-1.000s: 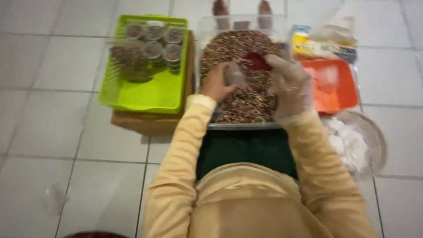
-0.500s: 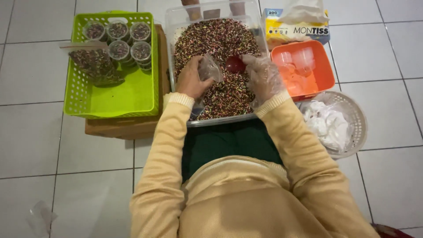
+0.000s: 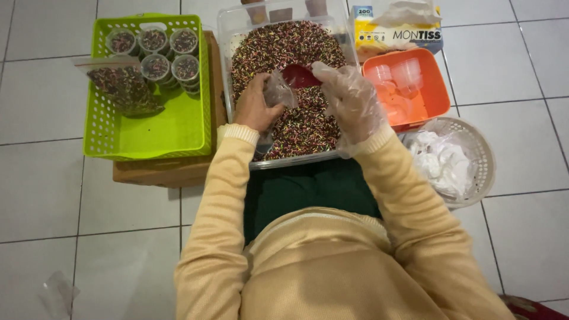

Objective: The person scoops colored sprinkles from a large plastic container into small plastic bags using a red spoon.

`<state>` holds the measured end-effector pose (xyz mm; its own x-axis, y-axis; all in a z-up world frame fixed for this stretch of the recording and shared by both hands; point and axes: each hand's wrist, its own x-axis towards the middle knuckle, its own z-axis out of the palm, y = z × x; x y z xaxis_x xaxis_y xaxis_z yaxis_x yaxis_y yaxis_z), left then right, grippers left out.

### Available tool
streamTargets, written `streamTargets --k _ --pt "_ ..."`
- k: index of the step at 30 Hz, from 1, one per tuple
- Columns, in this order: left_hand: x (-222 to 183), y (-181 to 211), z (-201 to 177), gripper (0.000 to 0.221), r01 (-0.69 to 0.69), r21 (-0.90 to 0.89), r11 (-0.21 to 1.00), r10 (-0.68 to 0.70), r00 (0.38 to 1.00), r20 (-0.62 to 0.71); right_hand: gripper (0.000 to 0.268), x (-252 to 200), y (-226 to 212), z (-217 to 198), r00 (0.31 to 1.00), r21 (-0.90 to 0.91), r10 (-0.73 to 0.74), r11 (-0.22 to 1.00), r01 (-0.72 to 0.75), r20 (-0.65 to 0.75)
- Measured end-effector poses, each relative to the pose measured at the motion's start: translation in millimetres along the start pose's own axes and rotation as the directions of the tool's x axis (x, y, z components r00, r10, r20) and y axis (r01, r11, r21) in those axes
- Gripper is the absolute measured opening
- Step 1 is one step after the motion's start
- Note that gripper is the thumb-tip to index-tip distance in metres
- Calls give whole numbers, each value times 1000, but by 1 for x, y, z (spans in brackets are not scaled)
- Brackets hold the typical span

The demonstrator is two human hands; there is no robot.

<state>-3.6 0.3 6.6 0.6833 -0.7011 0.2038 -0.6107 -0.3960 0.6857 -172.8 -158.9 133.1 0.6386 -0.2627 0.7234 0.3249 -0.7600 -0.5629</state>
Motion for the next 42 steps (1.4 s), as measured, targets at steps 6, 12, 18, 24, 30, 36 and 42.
streamTargets --k 6,12,18,24,30,36,42 --pt "5 11 -7 71 90 5 996 -91 995 35 24 -12 17 -5 985 -167 116 981 -94 124" --pt "3 21 -15 65 111 6 994 -111 991 75 47 -51 76 -3 944 -182 141 979 -89 298" --pt "3 20 -14 59 70 -40 997 -68 996 57 24 -20 15 -10 622 287 725 553 -782 296" --pt "1 29 -19 74 118 9 993 -119 987 105 21 -8 -19 -19 922 217 373 897 -386 100" --pt "-1 31 -18 71 96 -2 995 -95 992 87 39 -25 21 -1 964 -350 -230 899 263 134" --pt "-1 26 -17 71 78 40 996 -81 993 91 23 -22 12 -12 974 -289 126 955 -68 189" --pt "4 -25 13 80 -101 65 993 103 994 -28 26 -53 47 0 898 -104 421 906 -411 124"
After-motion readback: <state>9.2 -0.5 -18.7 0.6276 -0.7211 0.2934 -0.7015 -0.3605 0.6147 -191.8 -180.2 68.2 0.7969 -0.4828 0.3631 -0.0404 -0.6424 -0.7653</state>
